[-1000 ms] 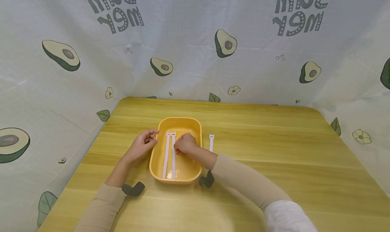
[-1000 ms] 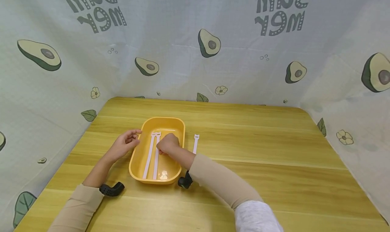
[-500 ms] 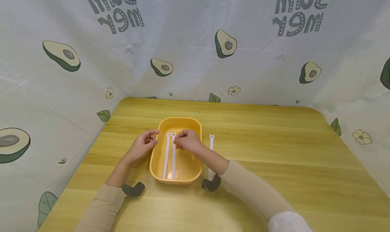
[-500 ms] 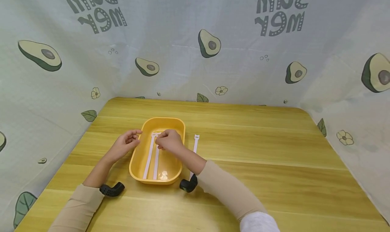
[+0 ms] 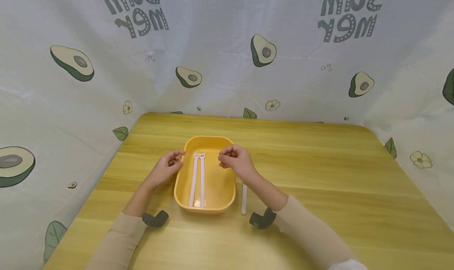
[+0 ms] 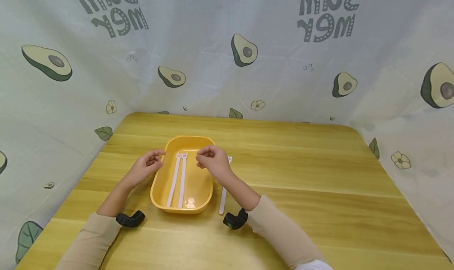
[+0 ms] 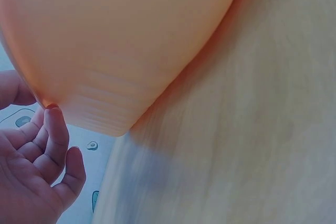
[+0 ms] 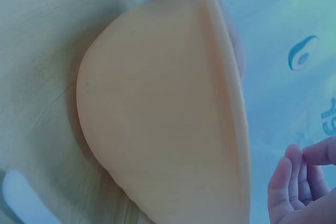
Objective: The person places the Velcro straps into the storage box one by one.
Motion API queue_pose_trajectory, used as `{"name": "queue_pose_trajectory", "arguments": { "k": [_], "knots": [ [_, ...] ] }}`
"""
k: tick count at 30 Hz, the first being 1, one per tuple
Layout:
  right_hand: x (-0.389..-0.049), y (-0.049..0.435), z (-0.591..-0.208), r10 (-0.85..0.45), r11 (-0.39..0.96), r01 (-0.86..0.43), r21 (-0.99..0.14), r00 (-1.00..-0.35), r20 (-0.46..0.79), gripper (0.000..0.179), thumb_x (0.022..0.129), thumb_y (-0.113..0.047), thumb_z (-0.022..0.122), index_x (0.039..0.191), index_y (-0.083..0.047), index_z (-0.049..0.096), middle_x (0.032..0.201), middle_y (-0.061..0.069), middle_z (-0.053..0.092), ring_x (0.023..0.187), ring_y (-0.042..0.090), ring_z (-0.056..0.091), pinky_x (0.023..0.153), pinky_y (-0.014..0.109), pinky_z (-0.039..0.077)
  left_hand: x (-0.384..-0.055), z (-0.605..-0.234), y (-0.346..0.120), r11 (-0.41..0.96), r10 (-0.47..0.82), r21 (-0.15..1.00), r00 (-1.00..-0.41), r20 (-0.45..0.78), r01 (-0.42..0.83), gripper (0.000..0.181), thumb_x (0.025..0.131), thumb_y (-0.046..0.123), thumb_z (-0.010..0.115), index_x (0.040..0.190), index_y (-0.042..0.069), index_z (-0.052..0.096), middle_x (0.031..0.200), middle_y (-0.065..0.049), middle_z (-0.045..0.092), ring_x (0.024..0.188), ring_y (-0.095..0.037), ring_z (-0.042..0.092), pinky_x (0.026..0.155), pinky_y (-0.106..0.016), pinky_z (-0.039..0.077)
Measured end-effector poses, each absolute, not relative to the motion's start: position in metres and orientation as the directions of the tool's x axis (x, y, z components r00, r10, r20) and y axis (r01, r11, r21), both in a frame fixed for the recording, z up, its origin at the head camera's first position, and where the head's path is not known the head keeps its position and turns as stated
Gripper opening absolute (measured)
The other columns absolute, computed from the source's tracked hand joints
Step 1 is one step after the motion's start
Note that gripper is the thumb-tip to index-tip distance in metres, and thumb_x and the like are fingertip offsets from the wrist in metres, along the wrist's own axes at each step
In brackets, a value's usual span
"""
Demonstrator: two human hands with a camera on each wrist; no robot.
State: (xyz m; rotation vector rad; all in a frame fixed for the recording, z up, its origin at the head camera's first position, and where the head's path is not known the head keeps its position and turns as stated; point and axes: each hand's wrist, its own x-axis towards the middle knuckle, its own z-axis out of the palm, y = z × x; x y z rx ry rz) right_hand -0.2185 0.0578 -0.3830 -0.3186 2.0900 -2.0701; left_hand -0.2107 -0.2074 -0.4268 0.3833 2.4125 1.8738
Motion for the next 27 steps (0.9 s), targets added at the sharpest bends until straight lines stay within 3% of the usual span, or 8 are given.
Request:
{"name": "queue_pose_trajectory", "arguments": {
  "k": [4, 11, 27],
  "knots": [
    [-0.216, 0.067, -0.379, -0.255, -0.03, 0.016, -0.999, -0.967, -0.008, 0.012, 0.09, 0.003, 0.063, 0.099, 0.01, 0.059, 0.079, 0.005, 0.062, 0.067, 0.013, 0.063, 0.066, 0.025, 0.055, -0.212, -0.425, -0.208, 0.232, 0.237, 0.958, -0.965, 0.113, 0.169, 0.038, 0.096, 0.0, 0.054, 0.13, -0.014, 0.045, 0.097, -0.012, 0.048, 0.078, -0.013, 0.046, 0.065, -0.019, 0.04],
    [-0.211, 0.078, -0.384, -0.179, -0.009, 0.054, -0.999, -0.983, -0.051, 0.009, 0.091, 0.002, 0.062, 0.095, 0.01, 0.06, 0.074, 0.005, 0.063, 0.06, 0.012, 0.061, 0.057, 0.023, 0.053, -0.211, -0.425, -0.208, 0.229, 0.244, 0.957, -0.962, 0.121, 0.178, 0.038, 0.096, -0.001, 0.054, 0.129, -0.016, 0.044, 0.095, -0.012, 0.048, 0.077, -0.011, 0.046, 0.065, -0.018, 0.041],
    [-0.211, 0.113, -0.412, -0.06, 0.062, 0.138, -0.988, -0.988, -0.142, 0.011, 0.09, 0.001, 0.061, 0.096, 0.01, 0.06, 0.076, 0.006, 0.064, 0.06, 0.012, 0.062, 0.06, 0.023, 0.053, -0.211, -0.427, -0.207, 0.224, 0.234, 0.963, -0.967, 0.098, 0.152, 0.037, 0.096, 0.0, 0.054, 0.129, -0.014, 0.045, 0.096, -0.012, 0.048, 0.079, -0.013, 0.046, 0.065, -0.018, 0.04]
  ]
}}
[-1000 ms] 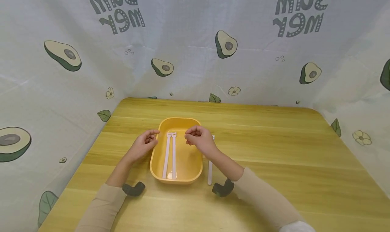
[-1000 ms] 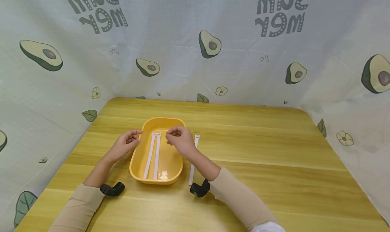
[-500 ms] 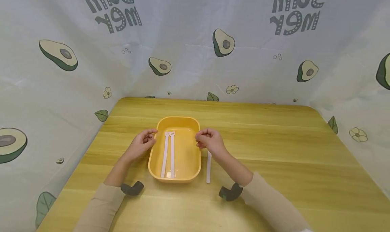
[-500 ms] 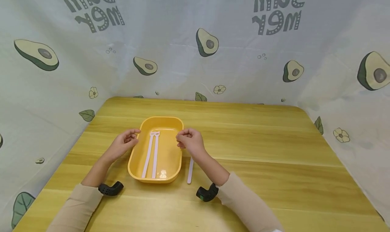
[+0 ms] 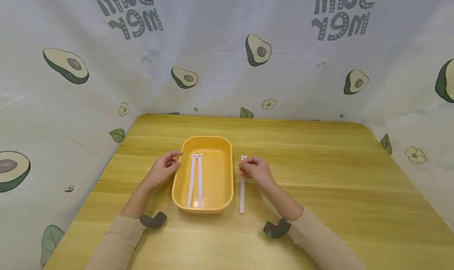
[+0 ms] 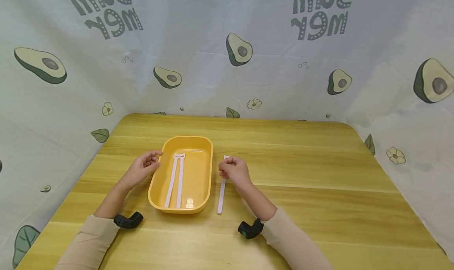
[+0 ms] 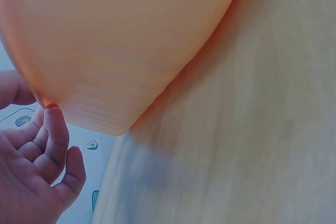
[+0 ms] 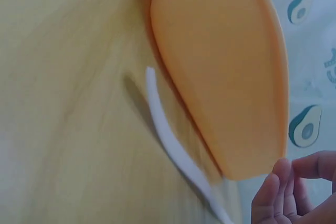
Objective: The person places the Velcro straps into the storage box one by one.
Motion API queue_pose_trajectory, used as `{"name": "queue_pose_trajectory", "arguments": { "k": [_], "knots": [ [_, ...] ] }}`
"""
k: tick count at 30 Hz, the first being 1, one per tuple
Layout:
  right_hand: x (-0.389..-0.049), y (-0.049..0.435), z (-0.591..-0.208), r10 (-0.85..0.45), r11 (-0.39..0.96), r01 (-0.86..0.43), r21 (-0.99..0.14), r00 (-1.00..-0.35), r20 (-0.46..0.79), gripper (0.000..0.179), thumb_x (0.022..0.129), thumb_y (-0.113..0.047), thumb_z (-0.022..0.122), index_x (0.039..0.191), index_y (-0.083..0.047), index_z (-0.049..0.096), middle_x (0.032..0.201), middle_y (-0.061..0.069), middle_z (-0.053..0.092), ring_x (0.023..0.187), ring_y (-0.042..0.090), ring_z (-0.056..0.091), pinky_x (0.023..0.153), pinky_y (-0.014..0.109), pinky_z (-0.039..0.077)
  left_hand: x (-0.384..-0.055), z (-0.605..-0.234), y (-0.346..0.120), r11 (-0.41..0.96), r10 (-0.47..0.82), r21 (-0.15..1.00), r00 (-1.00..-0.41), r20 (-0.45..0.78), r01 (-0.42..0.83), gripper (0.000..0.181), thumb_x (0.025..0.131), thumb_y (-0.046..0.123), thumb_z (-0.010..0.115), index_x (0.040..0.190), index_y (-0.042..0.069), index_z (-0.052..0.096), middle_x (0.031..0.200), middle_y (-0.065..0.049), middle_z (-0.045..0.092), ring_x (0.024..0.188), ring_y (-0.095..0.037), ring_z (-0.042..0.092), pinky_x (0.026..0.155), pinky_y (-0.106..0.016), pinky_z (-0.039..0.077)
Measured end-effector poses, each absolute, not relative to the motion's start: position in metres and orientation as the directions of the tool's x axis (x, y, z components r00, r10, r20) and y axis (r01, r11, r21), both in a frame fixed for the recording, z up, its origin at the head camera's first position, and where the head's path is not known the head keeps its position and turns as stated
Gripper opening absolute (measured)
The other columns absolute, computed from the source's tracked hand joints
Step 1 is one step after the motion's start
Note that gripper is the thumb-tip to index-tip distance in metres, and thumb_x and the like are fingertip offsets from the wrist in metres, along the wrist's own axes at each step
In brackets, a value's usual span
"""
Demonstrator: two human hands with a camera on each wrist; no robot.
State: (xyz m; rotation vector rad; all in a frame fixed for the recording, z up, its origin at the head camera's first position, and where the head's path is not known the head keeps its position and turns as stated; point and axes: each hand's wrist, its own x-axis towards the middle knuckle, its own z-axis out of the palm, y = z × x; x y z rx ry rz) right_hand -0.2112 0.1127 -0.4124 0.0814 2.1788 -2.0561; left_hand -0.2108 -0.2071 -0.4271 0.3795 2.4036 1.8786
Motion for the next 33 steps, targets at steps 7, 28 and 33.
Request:
{"name": "queue_pose_trajectory", "arguments": {
  "k": [7, 28, 33],
  "knots": [
    [-0.214, 0.121, -0.42, -0.043, 0.11, 0.18, -0.978, -0.982, -0.185, 0.014, 0.089, 0.005, 0.061, 0.1, 0.012, 0.058, 0.08, 0.01, 0.065, 0.063, 0.012, 0.062, 0.064, 0.025, 0.055, -0.21, -0.428, -0.207, 0.228, 0.23, 0.962, -0.968, 0.098, 0.152, 0.037, 0.096, 0.0, 0.055, 0.129, -0.014, 0.046, 0.095, -0.012, 0.048, 0.078, -0.012, 0.046, 0.065, -0.018, 0.04],
    [-0.217, 0.118, -0.43, 0.011, 0.597, 0.057, -0.801, -0.998, -0.063, 0.021, 0.073, -0.002, 0.076, 0.087, 0.001, 0.06, 0.077, 0.008, 0.061, 0.07, 0.019, 0.056, 0.059, 0.024, 0.045, -0.211, -0.426, -0.207, 0.24, 0.233, 0.956, -0.966, 0.113, 0.169, 0.036, 0.096, -0.002, 0.055, 0.128, -0.015, 0.046, 0.095, -0.012, 0.048, 0.077, -0.012, 0.046, 0.064, -0.018, 0.041],
    [-0.216, 0.114, -0.43, 0.011, 0.61, 0.067, -0.79, -0.997, -0.077, 0.023, 0.073, 0.002, 0.074, 0.09, 0.001, 0.059, 0.078, 0.008, 0.061, 0.069, 0.019, 0.057, 0.057, 0.024, 0.046, -0.211, -0.427, -0.206, 0.239, 0.232, 0.957, -0.967, 0.109, 0.165, 0.036, 0.096, -0.001, 0.054, 0.128, -0.015, 0.046, 0.095, -0.013, 0.048, 0.078, -0.013, 0.046, 0.065, -0.018, 0.041]
  ]
}}
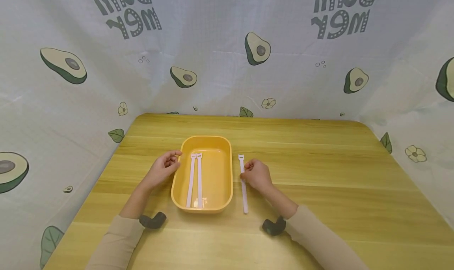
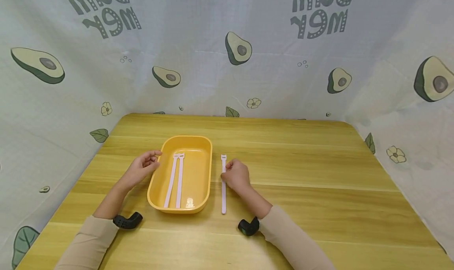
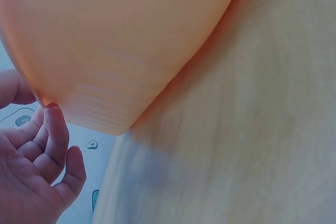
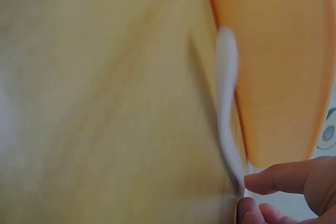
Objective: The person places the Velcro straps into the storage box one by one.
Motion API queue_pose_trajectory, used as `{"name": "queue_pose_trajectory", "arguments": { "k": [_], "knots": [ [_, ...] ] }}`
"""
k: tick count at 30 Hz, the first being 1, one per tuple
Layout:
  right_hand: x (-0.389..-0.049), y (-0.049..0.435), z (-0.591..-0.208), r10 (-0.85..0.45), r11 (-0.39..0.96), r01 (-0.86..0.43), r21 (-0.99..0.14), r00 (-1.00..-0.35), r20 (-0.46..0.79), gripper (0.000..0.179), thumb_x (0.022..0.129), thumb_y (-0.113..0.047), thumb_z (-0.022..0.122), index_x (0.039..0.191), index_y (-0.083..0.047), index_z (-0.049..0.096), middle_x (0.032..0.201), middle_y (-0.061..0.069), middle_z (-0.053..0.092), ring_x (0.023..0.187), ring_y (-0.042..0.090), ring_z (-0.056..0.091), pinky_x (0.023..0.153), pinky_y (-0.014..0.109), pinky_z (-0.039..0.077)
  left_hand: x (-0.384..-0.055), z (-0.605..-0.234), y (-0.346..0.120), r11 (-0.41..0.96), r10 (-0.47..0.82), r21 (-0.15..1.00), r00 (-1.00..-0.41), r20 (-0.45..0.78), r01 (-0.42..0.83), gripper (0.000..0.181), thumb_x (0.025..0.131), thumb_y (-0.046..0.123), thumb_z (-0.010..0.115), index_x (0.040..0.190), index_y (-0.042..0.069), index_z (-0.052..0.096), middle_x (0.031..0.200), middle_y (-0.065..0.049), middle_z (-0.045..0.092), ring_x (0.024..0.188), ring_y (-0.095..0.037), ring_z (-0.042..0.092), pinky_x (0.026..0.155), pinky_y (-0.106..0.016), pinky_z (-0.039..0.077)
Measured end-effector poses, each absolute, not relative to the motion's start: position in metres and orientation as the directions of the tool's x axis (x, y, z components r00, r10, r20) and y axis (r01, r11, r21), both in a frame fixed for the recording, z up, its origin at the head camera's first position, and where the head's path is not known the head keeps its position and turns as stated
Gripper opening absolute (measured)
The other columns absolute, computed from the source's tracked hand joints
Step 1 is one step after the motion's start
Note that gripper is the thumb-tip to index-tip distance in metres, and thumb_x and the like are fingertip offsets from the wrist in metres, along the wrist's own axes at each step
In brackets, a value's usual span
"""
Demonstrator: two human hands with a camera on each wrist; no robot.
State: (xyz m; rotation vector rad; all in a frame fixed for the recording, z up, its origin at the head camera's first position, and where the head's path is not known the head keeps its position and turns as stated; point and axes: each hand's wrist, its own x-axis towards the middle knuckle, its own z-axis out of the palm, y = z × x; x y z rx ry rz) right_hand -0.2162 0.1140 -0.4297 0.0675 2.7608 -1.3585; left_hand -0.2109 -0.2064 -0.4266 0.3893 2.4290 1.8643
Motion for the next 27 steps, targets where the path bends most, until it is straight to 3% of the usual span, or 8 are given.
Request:
{"name": "queue_pose_trajectory", "arguments": {
  "k": [13, 19, 27],
  "knots": [
    [-0.218, 0.113, -0.429, -0.004, 0.632, 0.05, -0.773, -0.998, -0.068, 0.02, 0.073, 0.003, 0.072, 0.089, 0.001, 0.061, 0.078, 0.008, 0.063, 0.066, 0.018, 0.057, 0.055, 0.025, 0.047, -0.213, -0.428, -0.208, 0.238, 0.227, 0.958, -0.968, 0.103, 0.157, 0.036, 0.096, 0.0, 0.055, 0.128, -0.014, 0.047, 0.096, -0.013, 0.048, 0.079, -0.014, 0.046, 0.066, -0.018, 0.041],
    [-0.22, 0.118, -0.431, 0.022, 0.51, 0.117, -0.852, -0.992, -0.123, 0.011, 0.079, 0.004, 0.066, 0.089, 0.003, 0.062, 0.078, 0.011, 0.064, 0.065, 0.016, 0.061, 0.058, 0.026, 0.053, -0.213, -0.429, -0.207, 0.245, 0.221, 0.958, -0.971, 0.095, 0.15, 0.036, 0.096, 0.001, 0.055, 0.128, -0.013, 0.047, 0.096, -0.013, 0.048, 0.08, -0.013, 0.047, 0.066, -0.018, 0.042],
    [-0.22, 0.122, -0.428, 0.01, 0.357, 0.198, -0.913, -0.978, -0.208, 0.012, 0.081, 0.005, 0.066, 0.092, 0.008, 0.063, 0.077, 0.01, 0.063, 0.061, 0.014, 0.061, 0.059, 0.024, 0.051, -0.211, -0.428, -0.207, 0.254, 0.206, 0.958, -0.975, 0.084, 0.136, 0.037, 0.095, 0.001, 0.056, 0.129, -0.011, 0.048, 0.097, -0.012, 0.048, 0.081, -0.014, 0.047, 0.067, -0.019, 0.041]
  ]
}}
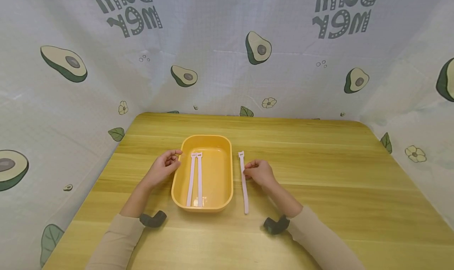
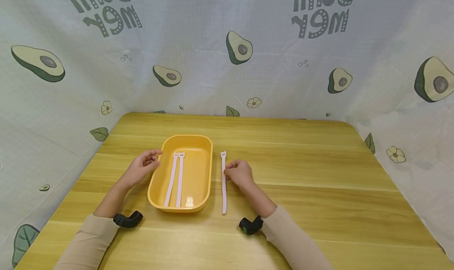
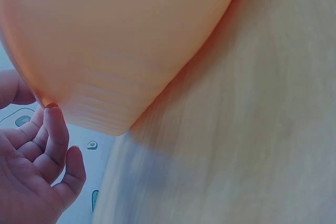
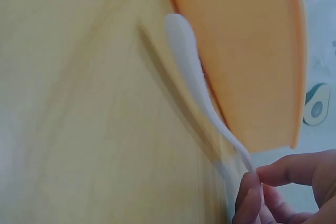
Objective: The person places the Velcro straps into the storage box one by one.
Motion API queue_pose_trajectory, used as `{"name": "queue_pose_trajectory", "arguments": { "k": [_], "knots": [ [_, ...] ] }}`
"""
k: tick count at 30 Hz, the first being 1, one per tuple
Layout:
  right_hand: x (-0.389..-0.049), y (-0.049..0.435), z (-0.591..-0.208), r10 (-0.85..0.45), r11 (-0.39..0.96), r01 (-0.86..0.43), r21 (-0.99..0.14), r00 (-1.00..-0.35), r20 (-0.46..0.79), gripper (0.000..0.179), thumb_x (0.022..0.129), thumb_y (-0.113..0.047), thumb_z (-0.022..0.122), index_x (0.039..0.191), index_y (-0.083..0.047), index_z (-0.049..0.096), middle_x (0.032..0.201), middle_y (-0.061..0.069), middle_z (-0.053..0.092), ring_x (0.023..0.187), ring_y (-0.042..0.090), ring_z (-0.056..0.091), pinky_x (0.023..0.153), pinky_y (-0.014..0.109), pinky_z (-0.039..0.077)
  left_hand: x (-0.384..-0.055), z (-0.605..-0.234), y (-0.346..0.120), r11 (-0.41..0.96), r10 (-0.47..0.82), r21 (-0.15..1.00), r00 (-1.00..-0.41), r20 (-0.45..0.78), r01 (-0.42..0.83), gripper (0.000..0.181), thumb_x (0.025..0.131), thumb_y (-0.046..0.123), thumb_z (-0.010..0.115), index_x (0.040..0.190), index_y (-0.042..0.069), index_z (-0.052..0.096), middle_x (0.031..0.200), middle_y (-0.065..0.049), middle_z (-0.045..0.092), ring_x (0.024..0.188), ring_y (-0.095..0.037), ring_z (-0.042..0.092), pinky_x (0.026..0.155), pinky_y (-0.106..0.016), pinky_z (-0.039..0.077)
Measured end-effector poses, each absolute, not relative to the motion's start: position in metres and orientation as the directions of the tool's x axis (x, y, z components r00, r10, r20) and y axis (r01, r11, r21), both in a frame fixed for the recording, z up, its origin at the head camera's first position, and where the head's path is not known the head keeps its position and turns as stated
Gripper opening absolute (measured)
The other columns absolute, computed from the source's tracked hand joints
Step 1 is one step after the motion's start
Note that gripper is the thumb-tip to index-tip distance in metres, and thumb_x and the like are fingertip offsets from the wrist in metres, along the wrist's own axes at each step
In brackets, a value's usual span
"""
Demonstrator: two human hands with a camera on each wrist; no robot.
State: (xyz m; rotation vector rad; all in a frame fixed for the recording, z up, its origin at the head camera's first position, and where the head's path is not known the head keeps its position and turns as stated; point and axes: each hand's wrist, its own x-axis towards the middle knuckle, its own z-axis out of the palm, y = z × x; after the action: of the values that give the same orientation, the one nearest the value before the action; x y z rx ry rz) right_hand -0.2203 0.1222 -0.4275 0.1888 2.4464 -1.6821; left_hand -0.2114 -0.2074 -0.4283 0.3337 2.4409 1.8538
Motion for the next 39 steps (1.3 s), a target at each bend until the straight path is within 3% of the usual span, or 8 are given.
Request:
{"name": "queue_pose_trajectory", "arguments": {
  "k": [9, 27, 39],
  "knots": [
    [-0.218, 0.125, -0.421, -0.037, 0.187, 0.263, -0.946, -0.961, -0.274, 0.015, 0.083, 0.006, 0.064, 0.097, 0.011, 0.059, 0.076, 0.007, 0.061, 0.061, 0.012, 0.059, 0.055, 0.022, 0.051, -0.211, -0.427, -0.207, 0.258, 0.208, 0.956, -0.974, 0.086, 0.14, 0.036, 0.095, 0.001, 0.056, 0.128, -0.012, 0.048, 0.096, -0.012, 0.047, 0.08, -0.014, 0.046, 0.067, -0.018, 0.041],
    [-0.216, 0.127, -0.397, -0.11, 0.102, 0.265, -0.959, -0.955, -0.276, 0.016, 0.09, 0.0, 0.063, 0.103, 0.009, 0.058, 0.084, 0.008, 0.065, 0.07, 0.012, 0.063, 0.066, 0.024, 0.055, -0.211, -0.427, -0.207, 0.249, 0.216, 0.958, -0.973, 0.088, 0.142, 0.036, 0.096, 0.001, 0.055, 0.128, -0.012, 0.048, 0.096, -0.012, 0.047, 0.08, -0.014, 0.046, 0.067, -0.019, 0.041],
    [-0.216, 0.107, -0.386, -0.142, 0.046, 0.281, -0.959, -0.948, -0.284, 0.02, 0.088, 0.002, 0.066, 0.105, 0.01, 0.058, 0.079, 0.007, 0.064, 0.066, 0.012, 0.063, 0.063, 0.022, 0.054, -0.211, -0.429, -0.208, 0.238, 0.219, 0.96, -0.971, 0.093, 0.146, 0.037, 0.096, 0.001, 0.056, 0.129, -0.013, 0.047, 0.097, -0.013, 0.048, 0.081, -0.014, 0.046, 0.067, -0.019, 0.041]
  ]
}}
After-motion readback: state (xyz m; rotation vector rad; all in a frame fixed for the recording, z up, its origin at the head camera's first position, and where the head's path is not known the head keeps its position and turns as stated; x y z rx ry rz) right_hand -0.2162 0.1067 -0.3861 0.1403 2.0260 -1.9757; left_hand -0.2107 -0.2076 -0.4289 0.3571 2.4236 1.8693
